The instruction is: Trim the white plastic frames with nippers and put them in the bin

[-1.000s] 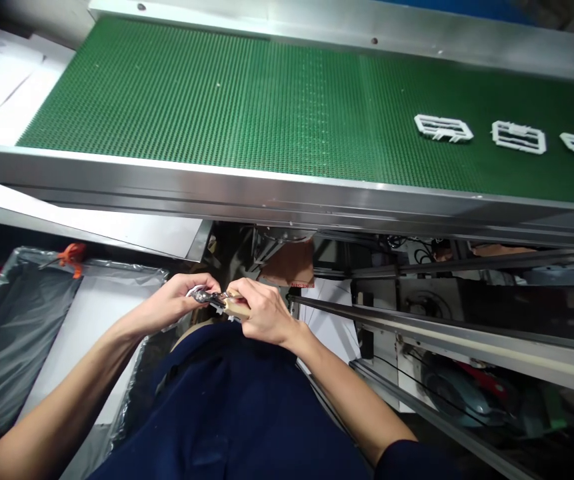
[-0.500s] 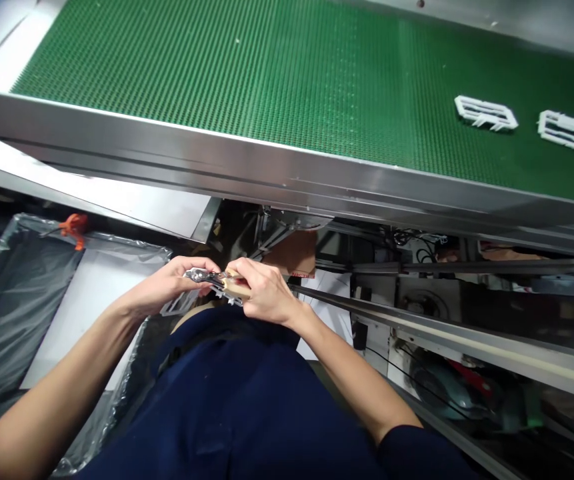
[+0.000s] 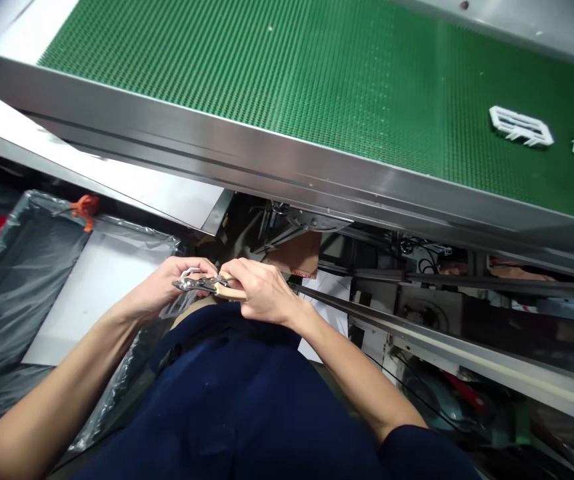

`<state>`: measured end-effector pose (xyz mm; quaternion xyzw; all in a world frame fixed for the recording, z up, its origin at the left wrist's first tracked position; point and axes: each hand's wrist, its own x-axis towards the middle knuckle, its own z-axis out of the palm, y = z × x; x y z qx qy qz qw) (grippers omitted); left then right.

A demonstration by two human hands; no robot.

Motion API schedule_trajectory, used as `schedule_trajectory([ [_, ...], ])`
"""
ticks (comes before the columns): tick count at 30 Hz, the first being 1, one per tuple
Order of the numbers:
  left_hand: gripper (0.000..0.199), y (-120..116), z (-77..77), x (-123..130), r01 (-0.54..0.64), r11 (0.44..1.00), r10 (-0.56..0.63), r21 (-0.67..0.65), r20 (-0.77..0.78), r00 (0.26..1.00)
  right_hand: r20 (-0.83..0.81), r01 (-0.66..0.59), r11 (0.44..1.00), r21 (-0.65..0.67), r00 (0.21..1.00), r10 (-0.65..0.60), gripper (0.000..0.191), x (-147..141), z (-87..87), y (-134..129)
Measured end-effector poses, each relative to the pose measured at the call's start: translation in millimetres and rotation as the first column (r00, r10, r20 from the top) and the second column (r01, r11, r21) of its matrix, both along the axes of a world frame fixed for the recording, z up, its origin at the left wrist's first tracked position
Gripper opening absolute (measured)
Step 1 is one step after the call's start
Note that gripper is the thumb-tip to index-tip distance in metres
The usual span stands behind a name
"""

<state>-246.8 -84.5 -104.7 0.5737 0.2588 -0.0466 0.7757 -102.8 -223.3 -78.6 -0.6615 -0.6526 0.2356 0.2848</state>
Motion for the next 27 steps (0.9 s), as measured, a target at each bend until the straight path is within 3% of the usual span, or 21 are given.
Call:
schedule_trajectory([
  [4, 0.005, -7.1, 3.7, -5.0, 0.008, 0.952, -0.016, 0.305, 0.024, 1.0, 0.054, -0.007, 1.0, 0.013, 0.999, 0.006, 0.018, -2.3, -3.1, 0.7],
  [8, 0.009, -15.2, 2.6, -9.0, 0.035, 0.768, -0.106, 0.639, 0.073, 0.992, 0.115, -0.002, 1.0, -0.001, 0.993, 0.002, 0.015, -3.6, -7.7, -0.5],
  [10, 0.012, -18.8, 0.0, -9.8, 0.053, 0.688, -0.144, 0.724, 0.065, 0.988, 0.128, 0.015, 1.0, -0.02, 0.992, -0.012, 0.017, -5.2, -10.2, -2.2],
  [12, 0.012, -22.2, -3.5, -9.6, 0.049, 0.645, -0.14, 0.763, 0.054, 0.989, 0.128, 0.045, 0.998, -0.036, 0.991, -0.04, 0.021, -7.6, -12.5, -5.2],
  [15, 0.01, -27.4, -9.6, -6.7, 0.007, 0.689, -0.061, 0.724, 0.048, 0.997, 0.105, 0.114, 0.992, -0.045, 0.988, -0.109, 0.026, -11.6, -15.3, -12.7],
  [19, 0.007, -34.7, -15.9, 1.2, -0.05, 0.872, 0.111, 0.486, -0.098, 0.989, 0.053, 0.238, 0.969, -0.064, 0.97, -0.235, 0.026, -16.0, -19.9, -29.1],
  [21, 0.01, -37.4, -17.8, 5.3, -0.088, 0.932, 0.153, 0.352, -0.162, 0.975, 0.036, 0.302, 0.95, -0.08, 0.953, -0.3, 0.027, -19.0, -23.4, -39.6],
  [24, 0.022, -39.3, -20.2, 10.0, -0.033, 0.971, 0.08, 0.235, -0.194, 0.978, 0.014, 0.397, 0.91, -0.118, 0.917, -0.399, 0.026, -26.7, -28.6, -54.3],
  [27, 0.022, -39.9, -21.6, 13.8, 0.105, 0.96, -0.067, 0.26, -0.153, 0.986, -0.017, 0.478, 0.867, -0.143, 0.874, -0.485, 0.024, -39.1, -30.8, -62.8],
])
